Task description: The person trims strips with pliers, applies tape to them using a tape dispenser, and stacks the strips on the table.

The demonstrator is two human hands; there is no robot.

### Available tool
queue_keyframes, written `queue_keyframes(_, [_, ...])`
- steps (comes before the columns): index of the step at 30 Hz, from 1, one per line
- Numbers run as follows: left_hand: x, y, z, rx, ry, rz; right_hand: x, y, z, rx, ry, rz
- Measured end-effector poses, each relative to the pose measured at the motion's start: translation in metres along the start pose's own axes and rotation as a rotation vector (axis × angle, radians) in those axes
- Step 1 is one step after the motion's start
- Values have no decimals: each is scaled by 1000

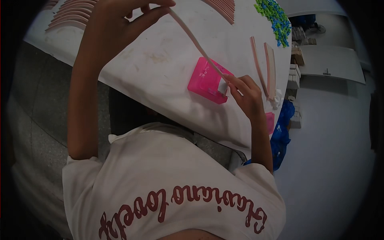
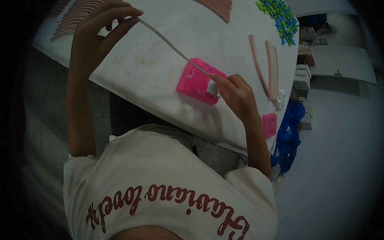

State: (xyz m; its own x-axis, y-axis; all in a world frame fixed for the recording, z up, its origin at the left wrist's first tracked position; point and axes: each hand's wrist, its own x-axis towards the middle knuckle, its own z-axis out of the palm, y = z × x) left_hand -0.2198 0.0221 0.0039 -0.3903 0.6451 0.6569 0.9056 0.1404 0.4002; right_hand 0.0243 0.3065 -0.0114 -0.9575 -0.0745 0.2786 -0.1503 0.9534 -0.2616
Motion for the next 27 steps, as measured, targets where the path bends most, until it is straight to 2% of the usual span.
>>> queue_keyframes(4, [-4,3,10,13,-43,1,-8,4,-4,-58,-59,-2])
queue_keyframes(6, [-16,9,25,-110,-47,-169,-15,7,-9,-68,-78,8])
queue_keyframes(10, [-25,16,59,-224,-54,-229,-38,20,-23,-114,-177,102])
queue_keyframes(15, [-16,36,95,-319,-202,-286,-72,28,-43,-176,-187,193])
queue_keyframes(22, [12,79,145,-348,-341,-179,-134,39,-76,-251,-176,359])
queue_keyframes(25, [26,102,166,-272,-398,-60,-158,39,-98,-316,-136,404])
queue_keyframes(27, [30,116,185,-223,-333,136,-168,35,-115,-363,-123,438])
